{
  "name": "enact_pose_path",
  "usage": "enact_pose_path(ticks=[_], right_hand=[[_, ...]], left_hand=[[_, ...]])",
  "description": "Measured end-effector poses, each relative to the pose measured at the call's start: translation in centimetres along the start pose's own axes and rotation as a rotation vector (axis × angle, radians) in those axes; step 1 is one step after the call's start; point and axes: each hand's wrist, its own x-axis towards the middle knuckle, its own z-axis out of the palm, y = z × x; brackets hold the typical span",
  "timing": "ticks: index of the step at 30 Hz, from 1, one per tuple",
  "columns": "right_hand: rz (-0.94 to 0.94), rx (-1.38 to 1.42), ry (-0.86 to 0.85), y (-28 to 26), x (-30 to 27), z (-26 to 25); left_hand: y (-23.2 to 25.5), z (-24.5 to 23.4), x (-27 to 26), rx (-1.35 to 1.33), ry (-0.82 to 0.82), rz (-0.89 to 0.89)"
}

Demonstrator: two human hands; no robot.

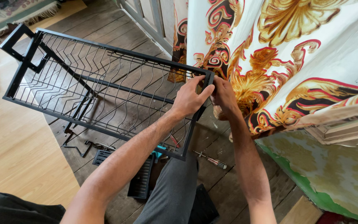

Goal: The person assembles a black metal wire rack by hand, attaching corner brackets and securing components with screws. They handle the rack frame, plastic trays, and small hardware pieces, using a screwdriver to tighten fasteners.

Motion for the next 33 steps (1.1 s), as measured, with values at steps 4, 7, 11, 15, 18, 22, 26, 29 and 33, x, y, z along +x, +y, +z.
enact_pose_path(ticks=[4,7,11,15,18,22,26,29,33], right_hand=[[-0.306,-0.324,0.045,-0.7,-1.0,0.3],[-0.628,-0.714,0.096,-2.3,-3.0,0.8],[-0.737,-0.838,0.053,-4.0,-4.2,1.9],[-0.435,-0.701,0.086,-4.7,-3.4,2.3],[0.121,-0.187,0.048,-4.9,-2.4,1.6],[-0.024,-0.371,0.069,-4.8,-2.0,1.6],[-0.55,-0.796,0.101,-5.3,-3.6,1.9],[-0.716,-0.966,0.081,-5.5,-4.5,1.6],[-0.867,-1.181,0.135,-4.8,-4.3,1.6]], left_hand=[[0.2,-0.2,0.2,0.005,-0.002,0.005],[0.1,-0.2,0.2,0.005,0.002,0.013],[0.0,-0.1,0.1,0.003,-0.005,0.01],[0.2,0.0,0.2,-0.001,-0.01,-0.017],[0.2,0.2,0.2,0.009,0.01,-0.001],[0.2,0.0,0.1,0.009,0.012,0.011],[0.5,-0.2,-0.1,0.018,0.016,-0.006],[0.3,-0.2,0.2,0.014,0.014,0.008],[0.0,-0.1,0.5,0.037,-0.015,-0.009]])
